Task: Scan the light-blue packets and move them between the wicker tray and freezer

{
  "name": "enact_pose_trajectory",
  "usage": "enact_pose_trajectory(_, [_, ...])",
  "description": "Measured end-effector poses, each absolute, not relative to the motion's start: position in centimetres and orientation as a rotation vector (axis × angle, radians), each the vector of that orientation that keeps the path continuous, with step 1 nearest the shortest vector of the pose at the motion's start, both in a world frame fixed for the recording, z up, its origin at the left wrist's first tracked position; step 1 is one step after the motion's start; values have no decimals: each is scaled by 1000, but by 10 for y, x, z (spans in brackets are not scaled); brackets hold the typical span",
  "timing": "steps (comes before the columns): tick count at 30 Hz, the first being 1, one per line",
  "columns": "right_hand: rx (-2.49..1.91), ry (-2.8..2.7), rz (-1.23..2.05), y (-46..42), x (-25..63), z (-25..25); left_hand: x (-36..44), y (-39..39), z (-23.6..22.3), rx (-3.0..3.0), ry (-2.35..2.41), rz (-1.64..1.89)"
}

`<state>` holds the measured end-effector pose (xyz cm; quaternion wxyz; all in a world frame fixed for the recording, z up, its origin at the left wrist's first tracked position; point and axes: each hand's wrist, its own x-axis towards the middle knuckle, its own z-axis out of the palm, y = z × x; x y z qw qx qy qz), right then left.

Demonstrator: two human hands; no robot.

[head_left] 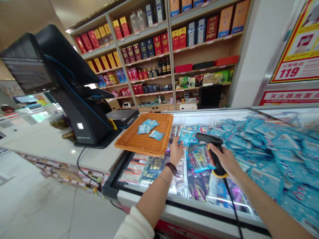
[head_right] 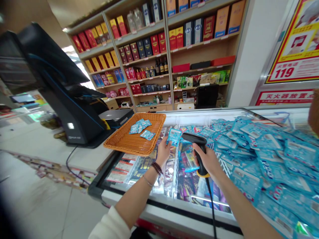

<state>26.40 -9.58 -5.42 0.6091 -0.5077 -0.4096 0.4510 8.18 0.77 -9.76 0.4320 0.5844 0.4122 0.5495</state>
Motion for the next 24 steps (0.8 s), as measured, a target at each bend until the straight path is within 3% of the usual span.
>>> enact_pose_trajectory(24, [-1074, -1026, 1107, -100, 264, -56, 77, -1, -91, 1583, 1268, 1416])
